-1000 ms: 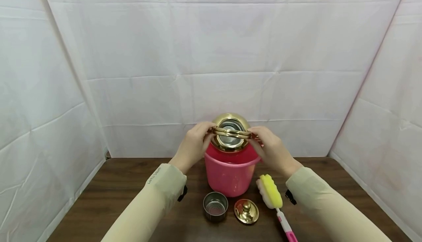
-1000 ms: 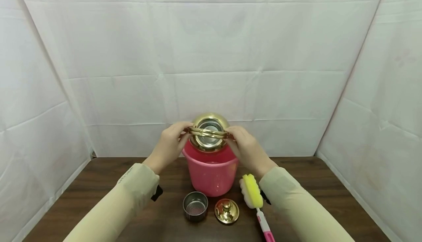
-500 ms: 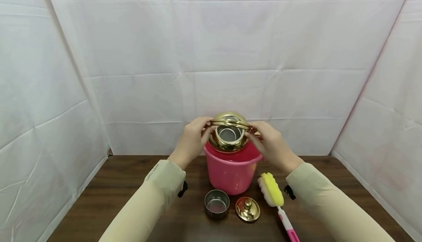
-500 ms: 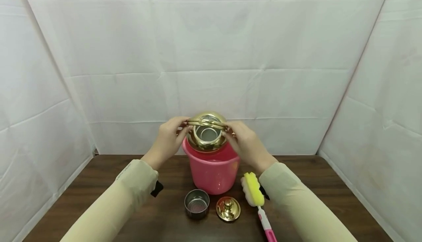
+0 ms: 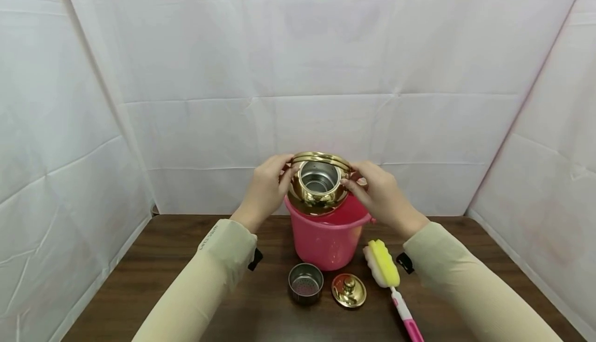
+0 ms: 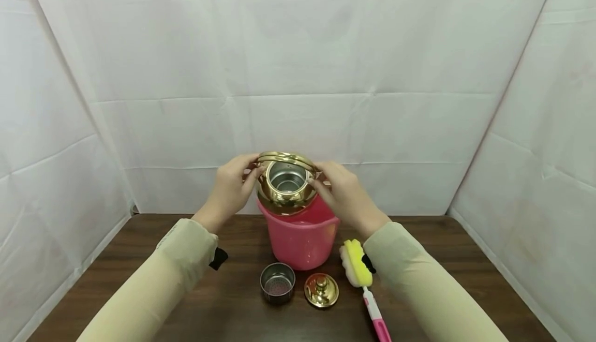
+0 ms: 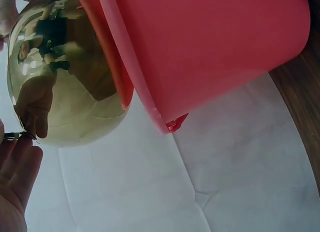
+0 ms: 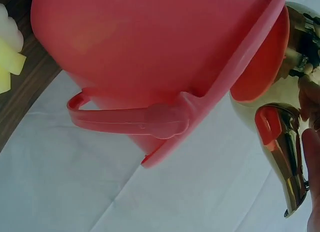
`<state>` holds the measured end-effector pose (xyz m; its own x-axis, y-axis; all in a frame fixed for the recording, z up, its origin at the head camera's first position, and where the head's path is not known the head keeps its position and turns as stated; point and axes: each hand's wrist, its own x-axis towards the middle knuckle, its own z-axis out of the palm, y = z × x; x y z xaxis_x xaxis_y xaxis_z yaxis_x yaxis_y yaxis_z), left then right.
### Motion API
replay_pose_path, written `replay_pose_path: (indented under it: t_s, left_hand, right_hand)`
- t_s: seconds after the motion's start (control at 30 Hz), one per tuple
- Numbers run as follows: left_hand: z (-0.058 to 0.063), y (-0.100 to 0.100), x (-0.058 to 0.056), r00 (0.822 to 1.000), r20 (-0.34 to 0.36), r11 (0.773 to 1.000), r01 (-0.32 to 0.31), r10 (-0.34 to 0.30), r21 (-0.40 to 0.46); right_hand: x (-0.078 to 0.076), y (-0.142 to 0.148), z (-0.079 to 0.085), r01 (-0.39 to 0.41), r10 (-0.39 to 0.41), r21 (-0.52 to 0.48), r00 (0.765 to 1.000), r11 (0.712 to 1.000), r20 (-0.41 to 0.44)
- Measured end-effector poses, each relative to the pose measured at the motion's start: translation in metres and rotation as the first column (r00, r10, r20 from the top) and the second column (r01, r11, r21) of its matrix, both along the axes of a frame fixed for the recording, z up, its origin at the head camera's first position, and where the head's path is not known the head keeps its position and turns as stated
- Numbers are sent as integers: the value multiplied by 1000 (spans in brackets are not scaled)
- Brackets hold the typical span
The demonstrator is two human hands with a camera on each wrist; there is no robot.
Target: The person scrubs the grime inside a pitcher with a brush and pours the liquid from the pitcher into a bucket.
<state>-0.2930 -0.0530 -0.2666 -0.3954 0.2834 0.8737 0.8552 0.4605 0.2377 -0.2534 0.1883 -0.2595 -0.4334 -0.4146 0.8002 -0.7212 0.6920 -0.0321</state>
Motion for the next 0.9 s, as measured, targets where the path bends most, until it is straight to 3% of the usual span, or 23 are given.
replay_pose_path:
  t_s: [0.3, 0.53, 0.9]
  left_hand:
    - [1, -4, 3, 1000, -30, 1000, -3, 4, 11]
    - [1, -8, 3, 997, -80, 1000, -11, 12, 17]
    - [3, -16, 1, 995, -101, 999, -23, 26, 36]
  right_hand:
    - [6, -6, 7, 40, -39, -4, 995, 999, 96]
    - [3, -10, 9, 21, -21, -4, 993, 1000, 113]
    - [-1, -20, 16, -1, 1, 2, 992, 1000, 127]
